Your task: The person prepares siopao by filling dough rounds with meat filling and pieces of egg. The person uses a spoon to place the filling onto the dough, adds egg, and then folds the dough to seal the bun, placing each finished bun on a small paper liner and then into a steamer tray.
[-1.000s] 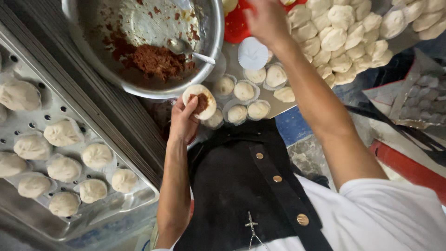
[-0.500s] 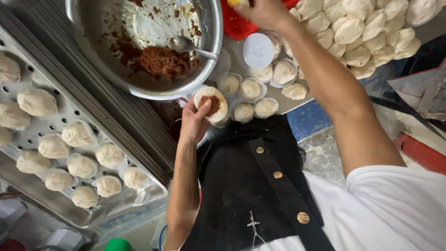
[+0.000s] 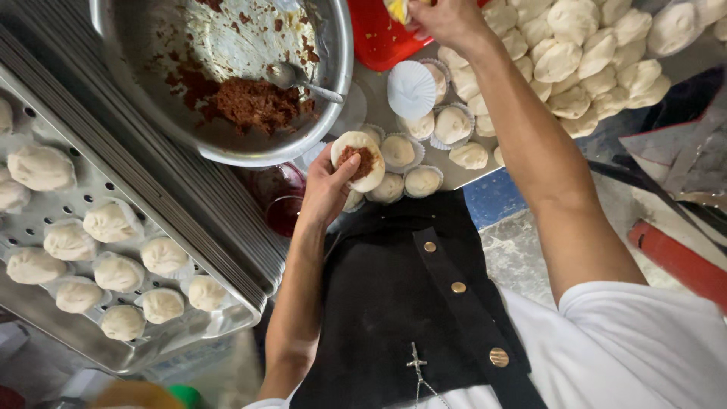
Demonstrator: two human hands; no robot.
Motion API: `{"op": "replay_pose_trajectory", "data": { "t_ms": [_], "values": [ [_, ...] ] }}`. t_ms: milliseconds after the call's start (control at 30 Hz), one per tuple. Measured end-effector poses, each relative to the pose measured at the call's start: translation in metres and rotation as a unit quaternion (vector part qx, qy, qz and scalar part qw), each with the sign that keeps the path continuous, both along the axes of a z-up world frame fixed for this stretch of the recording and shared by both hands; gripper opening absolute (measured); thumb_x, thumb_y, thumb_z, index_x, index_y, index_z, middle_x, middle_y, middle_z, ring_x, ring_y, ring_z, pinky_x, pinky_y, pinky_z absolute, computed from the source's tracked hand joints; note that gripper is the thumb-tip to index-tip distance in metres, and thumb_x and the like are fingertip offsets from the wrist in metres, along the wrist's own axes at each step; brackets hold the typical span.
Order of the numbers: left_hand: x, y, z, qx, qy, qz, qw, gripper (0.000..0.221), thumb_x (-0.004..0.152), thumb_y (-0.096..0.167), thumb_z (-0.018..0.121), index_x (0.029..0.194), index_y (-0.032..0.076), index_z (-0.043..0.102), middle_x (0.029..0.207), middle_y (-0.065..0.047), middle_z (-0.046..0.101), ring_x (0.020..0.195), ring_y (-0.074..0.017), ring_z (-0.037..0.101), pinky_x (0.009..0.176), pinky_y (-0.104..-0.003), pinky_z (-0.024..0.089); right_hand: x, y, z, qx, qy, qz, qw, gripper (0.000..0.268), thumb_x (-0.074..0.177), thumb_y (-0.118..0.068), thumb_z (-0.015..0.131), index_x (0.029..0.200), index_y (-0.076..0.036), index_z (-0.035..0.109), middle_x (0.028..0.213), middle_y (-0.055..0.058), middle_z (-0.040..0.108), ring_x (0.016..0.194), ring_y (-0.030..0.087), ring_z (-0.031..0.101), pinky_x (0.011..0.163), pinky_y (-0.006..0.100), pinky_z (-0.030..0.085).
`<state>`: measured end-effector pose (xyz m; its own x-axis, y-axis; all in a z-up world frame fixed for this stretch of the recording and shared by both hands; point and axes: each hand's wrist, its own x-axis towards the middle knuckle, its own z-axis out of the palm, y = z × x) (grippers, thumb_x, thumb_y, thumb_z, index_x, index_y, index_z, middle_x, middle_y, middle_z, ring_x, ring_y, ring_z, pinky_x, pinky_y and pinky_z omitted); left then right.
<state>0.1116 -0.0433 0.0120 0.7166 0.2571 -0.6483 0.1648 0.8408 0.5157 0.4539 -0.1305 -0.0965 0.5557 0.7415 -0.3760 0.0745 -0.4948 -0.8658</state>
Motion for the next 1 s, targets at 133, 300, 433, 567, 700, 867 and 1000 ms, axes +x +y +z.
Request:
{"op": "replay_pose_trajectory", "data": {
  "t_ms": [133,300,433,567,700,867,1000],
  "values": [
    [0.010,-0.001,-0.004,-0.002,-0.013,0.007,1.000,0.037,0.100,0.004,0.068,0.134,-0.005,0.057,0.127,-0.014,0.068,0.114,-0.0215,0.068,0.101,-0.038,0.056,0.003,-0.003,0.007,-0.025,-0.041,-0.012,0.999,0.016,0.106,-0.013,0.065,0.108,0.002,0.070,0.088,0.009,0.076,0.075,0.014,0.075,0.061,0.028,0.059],
    [0.048,-0.001,-0.011,-0.026,-0.076,0.026,0.996,0.041,0.106,0.012,0.061,0.143,-0.003,0.050,0.135,-0.016,0.063,0.123,-0.0250,0.065,0.108,-0.042,0.055,-0.010,-0.014,0.072,0.122,-0.008,0.021,0.992,0.018,0.108,0.001,0.065,0.125,0.006,0.064,0.112,0.014,0.075,0.097,0.019,0.077,0.078,0.028,0.066],
    [0.083,0.005,-0.009,-0.070,-0.126,0.062,0.988,0.045,0.111,0.019,0.053,0.150,0.000,0.044,0.146,-0.015,0.057,0.135,-0.0251,0.059,0.116,-0.042,0.052,-0.056,-0.029,0.153,0.094,-0.129,0.079,0.984,0.033,0.109,0.000,0.067,0.141,-0.001,0.063,0.121,0.016,0.075,0.090,0.024,0.073,0.072,0.032,0.060],
    [0.091,0.010,0.008,-0.109,-0.194,0.080,0.972,0.047,0.113,0.023,0.051,0.154,0.001,0.042,0.147,-0.016,0.055,0.132,-0.0267,0.058,0.113,-0.045,0.054,-0.108,-0.010,0.191,0.154,-0.286,0.115,0.939,0.050,0.111,-0.002,0.068,0.157,-0.007,0.048,0.149,0.020,0.063,0.129,0.027,0.069,0.095,0.034,0.062],
    [0.077,0.015,0.030,-0.087,-0.248,0.106,0.959,0.048,0.115,0.023,0.054,0.156,0.001,0.042,0.148,-0.015,0.056,0.133,-0.0259,0.059,0.115,-0.044,0.053,-0.136,-0.004,0.232,0.097,-0.466,0.210,0.854,0.060,0.097,-0.015,0.071,0.147,0.003,0.044,0.142,0.019,0.063,0.138,0.035,0.052,0.105,0.060,0.052],
    [0.044,0.020,0.066,-0.021,-0.255,0.144,0.956,0.049,0.110,0.015,0.062,0.152,-0.001,0.043,0.145,-0.016,0.058,0.134,-0.0263,0.061,0.118,-0.044,0.052,-0.160,-0.024,0.245,0.230,-0.199,-0.036,0.952,0.036,0.113,-0.007,0.059,0.148,-0.006,0.050,0.140,0.019,0.063,0.126,0.021,0.065,0.102,0.037,0.061],
    [0.017,0.017,0.089,0.018,-0.258,0.161,0.952,0.049,0.106,0.010,0.066,0.149,-0.001,0.045,0.141,-0.016,0.060,0.130,-0.0252,0.063,0.116,-0.043,0.053,-0.191,-0.037,0.226,0.159,0.100,-0.081,0.979,0.023,0.111,-0.012,0.063,0.133,-0.004,0.065,0.104,0.006,0.073,0.086,0.015,0.071,0.078,0.031,0.062]
  ]
}}
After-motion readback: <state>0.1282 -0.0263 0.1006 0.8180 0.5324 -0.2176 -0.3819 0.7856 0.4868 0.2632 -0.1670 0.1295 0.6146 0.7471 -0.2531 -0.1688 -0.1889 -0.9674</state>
